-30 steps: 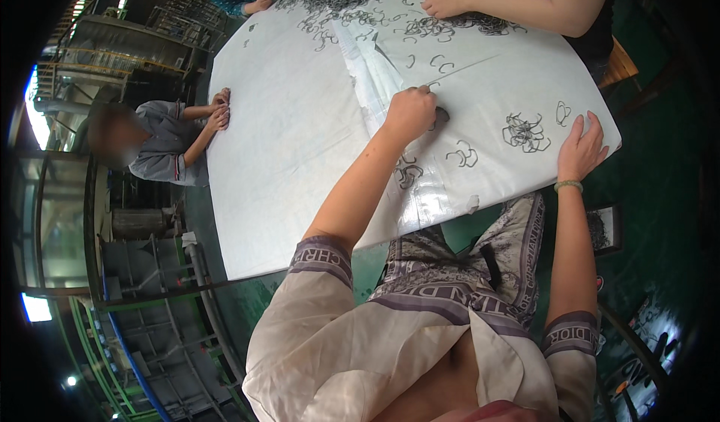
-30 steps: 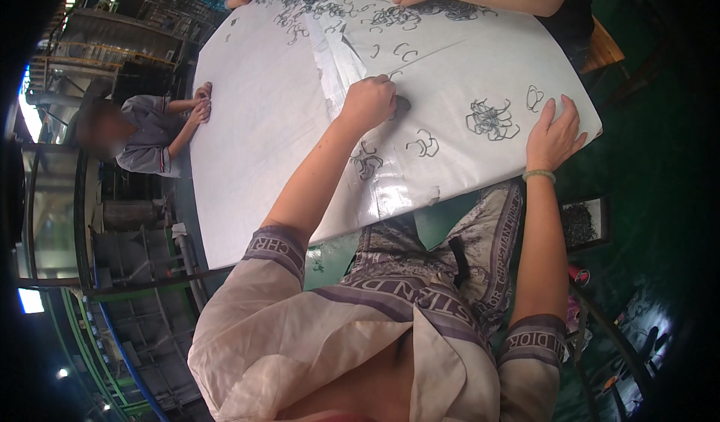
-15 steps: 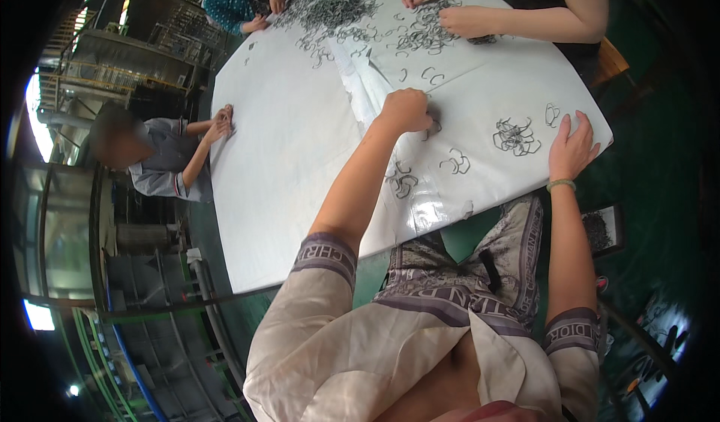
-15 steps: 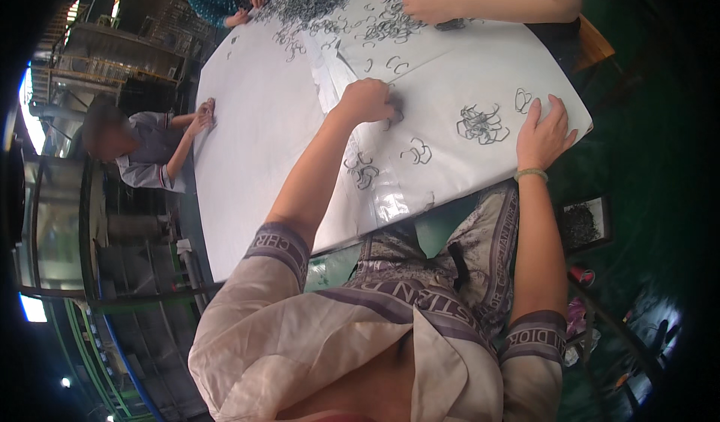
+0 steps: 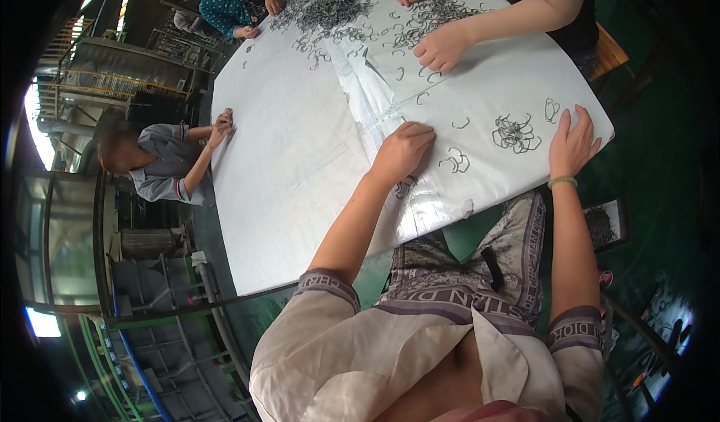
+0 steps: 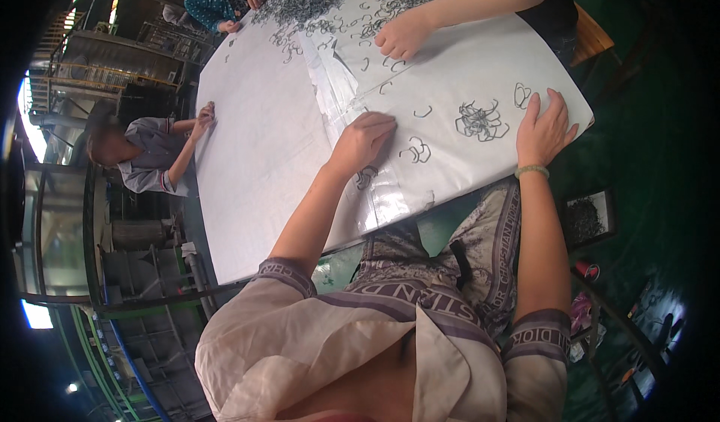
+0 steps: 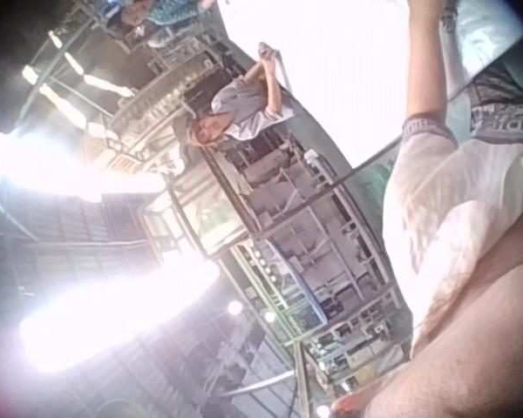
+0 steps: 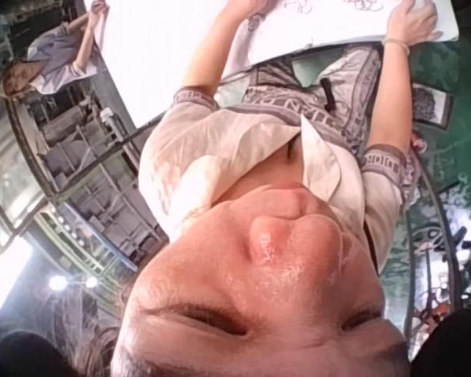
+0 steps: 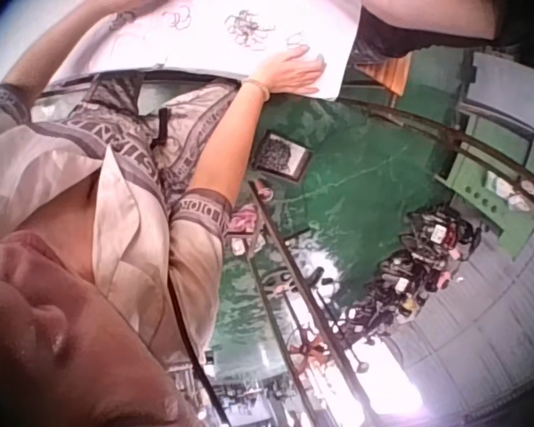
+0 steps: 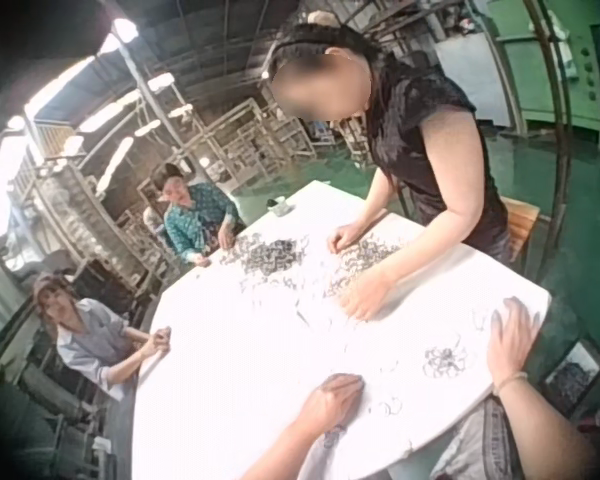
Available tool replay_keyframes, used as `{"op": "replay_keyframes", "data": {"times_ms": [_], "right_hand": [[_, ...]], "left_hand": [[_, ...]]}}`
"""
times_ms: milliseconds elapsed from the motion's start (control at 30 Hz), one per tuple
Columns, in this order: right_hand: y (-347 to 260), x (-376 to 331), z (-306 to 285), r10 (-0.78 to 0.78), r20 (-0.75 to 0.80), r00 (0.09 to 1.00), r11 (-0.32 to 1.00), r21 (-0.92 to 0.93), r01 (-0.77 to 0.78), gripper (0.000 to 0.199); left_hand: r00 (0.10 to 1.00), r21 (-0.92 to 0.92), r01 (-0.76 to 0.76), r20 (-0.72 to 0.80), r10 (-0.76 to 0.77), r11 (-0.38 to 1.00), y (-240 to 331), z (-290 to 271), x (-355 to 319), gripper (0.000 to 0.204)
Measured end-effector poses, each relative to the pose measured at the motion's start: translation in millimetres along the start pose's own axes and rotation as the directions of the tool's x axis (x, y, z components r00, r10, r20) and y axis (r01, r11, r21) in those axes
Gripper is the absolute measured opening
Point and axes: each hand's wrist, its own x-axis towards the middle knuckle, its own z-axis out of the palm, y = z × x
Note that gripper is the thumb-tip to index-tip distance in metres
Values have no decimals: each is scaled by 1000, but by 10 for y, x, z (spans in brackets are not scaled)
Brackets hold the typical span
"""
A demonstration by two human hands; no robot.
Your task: The person walks to a table and joins others to arrange small dark wire pieces into decorative patterns on a large white board. They pick up individual pieces and place them into clusters and shapes across the surface.
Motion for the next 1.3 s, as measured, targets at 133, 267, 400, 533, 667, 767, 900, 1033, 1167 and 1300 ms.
{"op": "replay_keyframes", "data": {"times_ms": [133, 267, 400, 533, 667, 767, 900, 1033, 1167, 1300], "right_hand": [[16, -10, 14, -9, -15, 1000, 1000, -14, 9, 37], [-15, 2, -7, -9, -14, 1000, 1000, 2, 9, 37], [2, -3, 14, -13, 0, 1000, 1000, -9, 13, 37], [24, 3, 5, -17, -11, 1000, 1000, -17, 17, 37], [-27, -1, -21, -12, 2, 1000, 1000, 0, 12, 37], [-28, -7, -7, -7, 9, 1000, 1000, 8, 7, 37], [15, -14, 5, -3, -8, 1000, 1000, 16, 3, 37], [1, -7, -15, 6, 17, 1000, 1000, 9, -6, 37], [0, 7, -11, -7, 9, 1000, 1000, 23, 7, 36], [6, -7, 5, -19, 2, 1000, 999, 31, 19, 36]], "left_hand": [[962, 223, 168, 176, -209, 960, 117, -232, -215, 15], [995, 126, 61, -87, -50, 990, 95, -10, -61, 19], [994, 127, -12, -109, 26, 992, 387, 228, 121, 24], [988, 160, 109, 89, -125, 981, 290, 168, 213, 18], [961, 207, 199, -231, -149, 958, -115, 175, 280, 14], [969, 281, 162, -228, -98, 946, -277, 159, 254, 13], [947, 369, 256, 89, -308, 894, -97, -85, 124, 16], [896, 106, 439, 25, -444, 892, -15, -180, -124, 18], [970, 126, 237, -84, -228, 963, 189, 46, -442, 44], [950, 69, 231, -230, -209, 971, 201, 116, -728, 25]]}}
